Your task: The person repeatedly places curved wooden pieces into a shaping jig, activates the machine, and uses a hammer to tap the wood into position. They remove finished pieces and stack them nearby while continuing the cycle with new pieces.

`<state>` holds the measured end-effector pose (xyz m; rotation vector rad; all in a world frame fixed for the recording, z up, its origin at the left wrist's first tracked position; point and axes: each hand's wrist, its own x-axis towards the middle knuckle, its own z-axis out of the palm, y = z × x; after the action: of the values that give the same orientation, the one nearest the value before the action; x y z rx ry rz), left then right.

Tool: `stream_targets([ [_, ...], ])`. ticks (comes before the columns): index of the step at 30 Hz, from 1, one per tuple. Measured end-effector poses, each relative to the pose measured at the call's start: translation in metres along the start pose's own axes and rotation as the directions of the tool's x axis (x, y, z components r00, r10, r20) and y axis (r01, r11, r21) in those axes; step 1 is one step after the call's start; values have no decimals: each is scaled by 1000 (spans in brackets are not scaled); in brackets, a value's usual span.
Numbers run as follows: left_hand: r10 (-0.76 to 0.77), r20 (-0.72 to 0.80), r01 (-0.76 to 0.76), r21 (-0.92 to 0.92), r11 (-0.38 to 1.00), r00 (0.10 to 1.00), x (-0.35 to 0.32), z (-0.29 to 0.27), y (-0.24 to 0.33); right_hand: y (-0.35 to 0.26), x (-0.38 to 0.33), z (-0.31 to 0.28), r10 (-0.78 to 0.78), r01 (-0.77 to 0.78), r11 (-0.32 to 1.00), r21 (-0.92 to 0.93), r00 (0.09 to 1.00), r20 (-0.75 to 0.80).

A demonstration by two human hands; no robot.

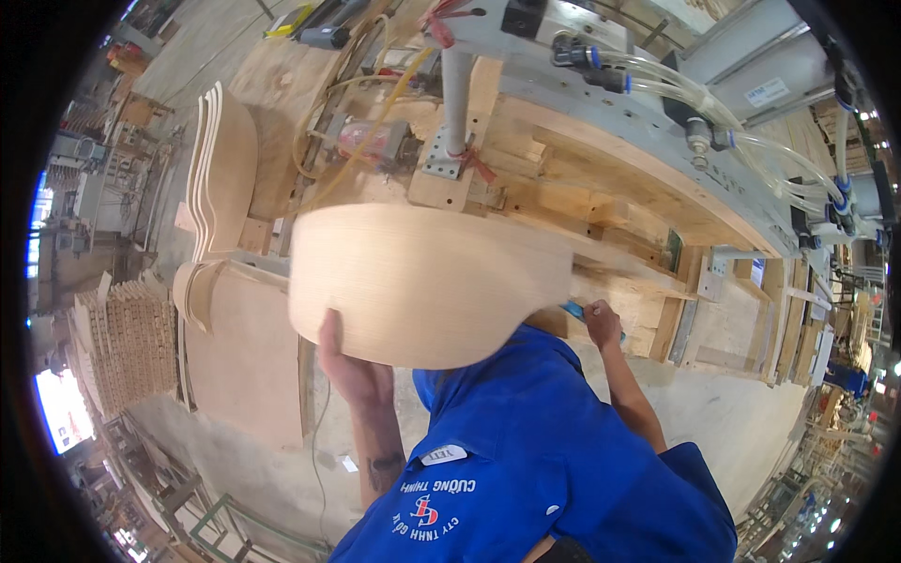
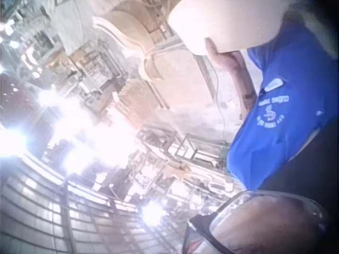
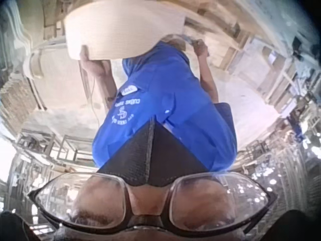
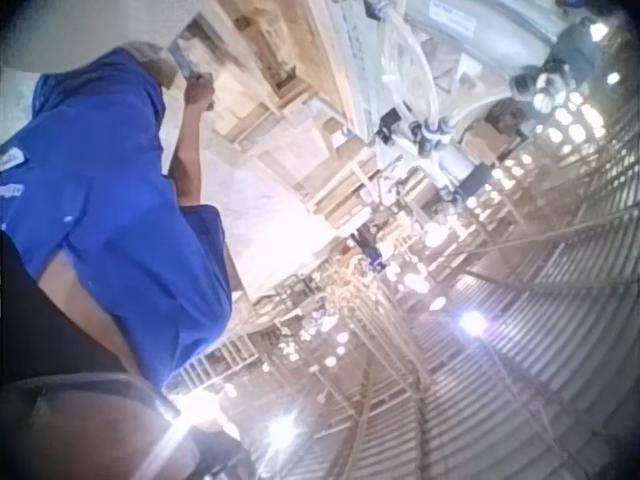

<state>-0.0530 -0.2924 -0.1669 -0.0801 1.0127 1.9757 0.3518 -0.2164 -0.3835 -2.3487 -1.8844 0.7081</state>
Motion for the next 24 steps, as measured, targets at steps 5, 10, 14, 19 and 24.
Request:
stream_targets([
  [5,-296,53,289,106,951,954,-24,20,-24,16,2,6,-224,263,957,121,938,-264],
  [10,-496,61,468,248,848,866,-34,25,-61,28,0,10,-155,208,959,190,953,-262],
  [14,-598,80,569,230,790,798,-25,23,-104,36,-6,14,-1,53,977,205,969,-245],
  [19,-640,35,611,261,748,768,-22,39,-147,50,-9,14,-30,118,948,294,957,-289],
  [24,-674,58,639,265,722,737,-9,29,-176,68,5,15,-136,165,968,189,978,-155],
])
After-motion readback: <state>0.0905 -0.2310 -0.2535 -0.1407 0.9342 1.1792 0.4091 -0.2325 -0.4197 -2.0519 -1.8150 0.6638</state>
